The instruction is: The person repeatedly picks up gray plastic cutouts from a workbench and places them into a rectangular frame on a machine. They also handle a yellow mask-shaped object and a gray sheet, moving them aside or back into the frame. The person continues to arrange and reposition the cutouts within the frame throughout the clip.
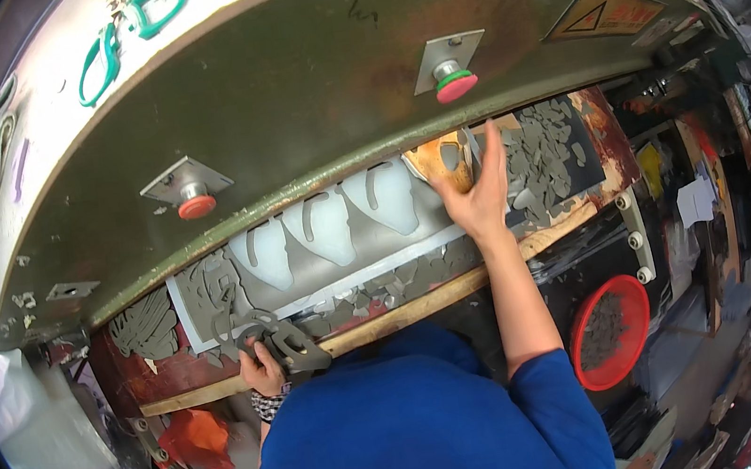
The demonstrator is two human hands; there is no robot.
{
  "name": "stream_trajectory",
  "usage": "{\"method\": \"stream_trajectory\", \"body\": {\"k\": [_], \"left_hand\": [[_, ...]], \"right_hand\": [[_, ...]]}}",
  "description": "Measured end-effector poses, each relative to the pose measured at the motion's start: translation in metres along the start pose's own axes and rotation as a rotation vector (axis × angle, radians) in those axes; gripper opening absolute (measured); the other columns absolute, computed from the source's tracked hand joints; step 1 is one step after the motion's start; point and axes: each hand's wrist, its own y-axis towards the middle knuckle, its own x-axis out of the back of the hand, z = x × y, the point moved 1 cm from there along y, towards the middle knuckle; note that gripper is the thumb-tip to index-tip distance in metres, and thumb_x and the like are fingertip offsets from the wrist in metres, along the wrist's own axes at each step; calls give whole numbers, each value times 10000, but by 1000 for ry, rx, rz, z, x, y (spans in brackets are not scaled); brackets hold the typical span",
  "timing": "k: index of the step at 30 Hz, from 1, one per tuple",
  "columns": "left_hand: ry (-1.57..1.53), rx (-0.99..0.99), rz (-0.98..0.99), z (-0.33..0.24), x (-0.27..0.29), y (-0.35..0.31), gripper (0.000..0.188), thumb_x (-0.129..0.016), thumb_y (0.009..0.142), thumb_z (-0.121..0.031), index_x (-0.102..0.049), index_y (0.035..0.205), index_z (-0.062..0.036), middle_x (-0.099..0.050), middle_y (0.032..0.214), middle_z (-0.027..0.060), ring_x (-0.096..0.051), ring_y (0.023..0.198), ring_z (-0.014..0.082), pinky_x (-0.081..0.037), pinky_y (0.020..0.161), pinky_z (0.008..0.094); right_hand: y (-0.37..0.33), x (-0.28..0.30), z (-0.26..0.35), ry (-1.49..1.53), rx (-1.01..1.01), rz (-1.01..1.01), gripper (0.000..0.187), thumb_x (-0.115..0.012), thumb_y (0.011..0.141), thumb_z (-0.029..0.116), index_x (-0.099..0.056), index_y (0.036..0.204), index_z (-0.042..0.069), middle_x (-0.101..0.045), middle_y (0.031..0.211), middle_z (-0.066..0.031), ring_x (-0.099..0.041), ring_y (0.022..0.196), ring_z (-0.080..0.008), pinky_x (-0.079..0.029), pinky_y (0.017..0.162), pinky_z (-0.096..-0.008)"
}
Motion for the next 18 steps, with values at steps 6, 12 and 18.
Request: {"method": "stream_trajectory", "body": {"k": [6,12,18], "left_hand": [[114,-82,46,-3,-6,64,165,-551,922,-107,-614,989,29,-641,795,200,-621,687,361,-475,609,394],[141,-215,11,6,-18,110,185,-547,926,-134,-604,1041,-1,-647,768,207,-636,664,382,-484,578,432],[255,-58,9,1,-19,100,222,-558,934,-193,-600,1026,4,-631,717,221,-621,631,394,-463,534,440]], "right_hand": [[72,-59,52,-224,179,-273,1050,-570,867,523,40,1424,-124,22,1467,-381,-74,1373,-514,-96,1126,-544],[63,-82,45,-146,160,-301,1050,-597,856,516,49,1454,-57,8,1492,-345,-71,1390,-489,-106,1126,-538],[-17,-49,28,-26,-19,-131,817,-649,855,264,-174,1425,-80,-296,1390,-333,-344,1274,-430,-285,1065,-471]]}}
